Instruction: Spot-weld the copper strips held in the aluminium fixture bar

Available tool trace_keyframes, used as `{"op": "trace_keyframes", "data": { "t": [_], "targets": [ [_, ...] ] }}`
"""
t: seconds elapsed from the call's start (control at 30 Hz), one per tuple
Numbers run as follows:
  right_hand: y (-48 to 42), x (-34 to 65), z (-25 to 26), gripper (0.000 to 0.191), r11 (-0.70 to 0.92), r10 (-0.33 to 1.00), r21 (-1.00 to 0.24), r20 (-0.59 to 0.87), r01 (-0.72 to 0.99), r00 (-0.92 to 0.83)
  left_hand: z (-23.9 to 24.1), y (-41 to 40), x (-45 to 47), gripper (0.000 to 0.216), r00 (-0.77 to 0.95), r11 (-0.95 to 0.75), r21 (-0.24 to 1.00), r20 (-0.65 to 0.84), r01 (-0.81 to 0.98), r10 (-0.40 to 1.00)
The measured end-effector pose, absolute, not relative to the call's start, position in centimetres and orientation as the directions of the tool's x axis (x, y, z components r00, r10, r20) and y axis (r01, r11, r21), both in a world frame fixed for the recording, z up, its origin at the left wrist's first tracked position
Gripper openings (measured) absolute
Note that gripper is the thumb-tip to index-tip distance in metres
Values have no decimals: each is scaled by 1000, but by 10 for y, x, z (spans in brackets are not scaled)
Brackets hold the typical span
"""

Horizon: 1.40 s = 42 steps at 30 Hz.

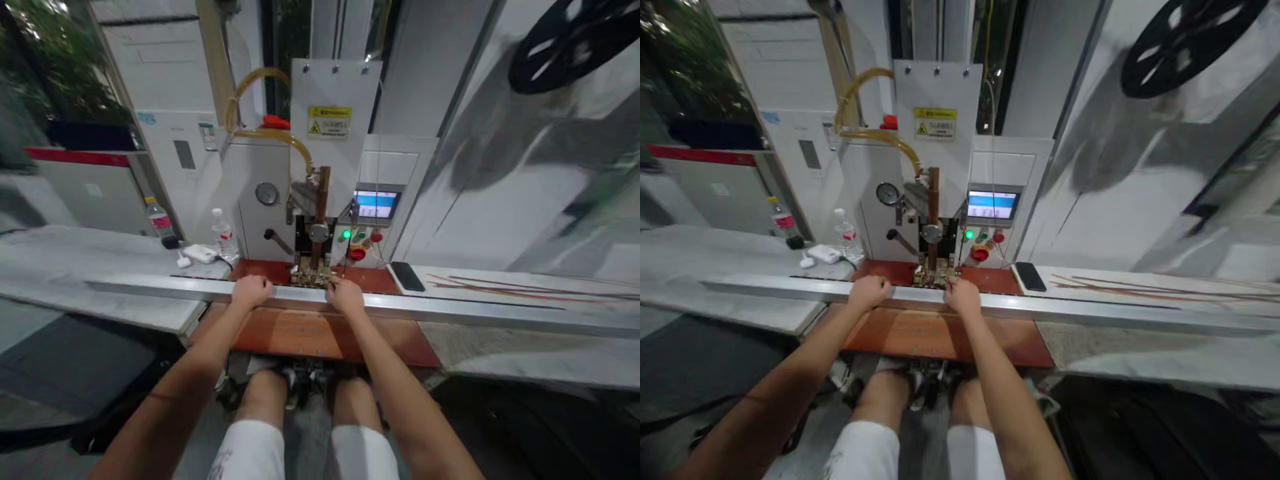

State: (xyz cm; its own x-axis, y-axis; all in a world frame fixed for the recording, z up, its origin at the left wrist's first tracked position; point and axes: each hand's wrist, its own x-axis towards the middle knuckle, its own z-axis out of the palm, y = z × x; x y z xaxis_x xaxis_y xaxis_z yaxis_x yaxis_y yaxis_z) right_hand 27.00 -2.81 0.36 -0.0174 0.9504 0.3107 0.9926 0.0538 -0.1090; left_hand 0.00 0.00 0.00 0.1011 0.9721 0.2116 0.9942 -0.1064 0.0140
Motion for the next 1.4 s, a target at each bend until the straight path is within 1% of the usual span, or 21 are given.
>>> {"op": "trace_keyframes", "data": {
  "t": [0.17,0.3,0.47,0.7,0.9,1.07,1.2,1.4],
  "targets": [
    [-31,270,5,36,25,966,-104,260,994,3,1,0,1,51,83,-90,27,199,996,976],
    [-30,271,4,40,32,965,-107,262,994,-3,2,0,2,51,68,-77,40,184,996,981],
    [-28,270,2,40,28,962,-110,274,994,3,1,0,1,51,84,-91,24,204,996,975],
    [-28,270,2,38,38,956,-119,293,992,-1,-2,2,-1,51,76,-85,32,212,996,974],
    [-29,269,5,38,28,962,-118,273,993,5,-3,2,0,51,72,-81,35,215,996,974],
    [-31,268,9,38,23,969,-129,247,991,9,-2,2,-1,51,89,-94,13,222,995,971],
    [-31,268,9,39,28,969,-135,247,990,6,-1,1,-1,51,83,-89,21,208,996,975],
    [-31,268,7,40,35,965,-143,264,989,4,-2,1,-1,49,81,-86,11,227,996,970]
  ]
}}
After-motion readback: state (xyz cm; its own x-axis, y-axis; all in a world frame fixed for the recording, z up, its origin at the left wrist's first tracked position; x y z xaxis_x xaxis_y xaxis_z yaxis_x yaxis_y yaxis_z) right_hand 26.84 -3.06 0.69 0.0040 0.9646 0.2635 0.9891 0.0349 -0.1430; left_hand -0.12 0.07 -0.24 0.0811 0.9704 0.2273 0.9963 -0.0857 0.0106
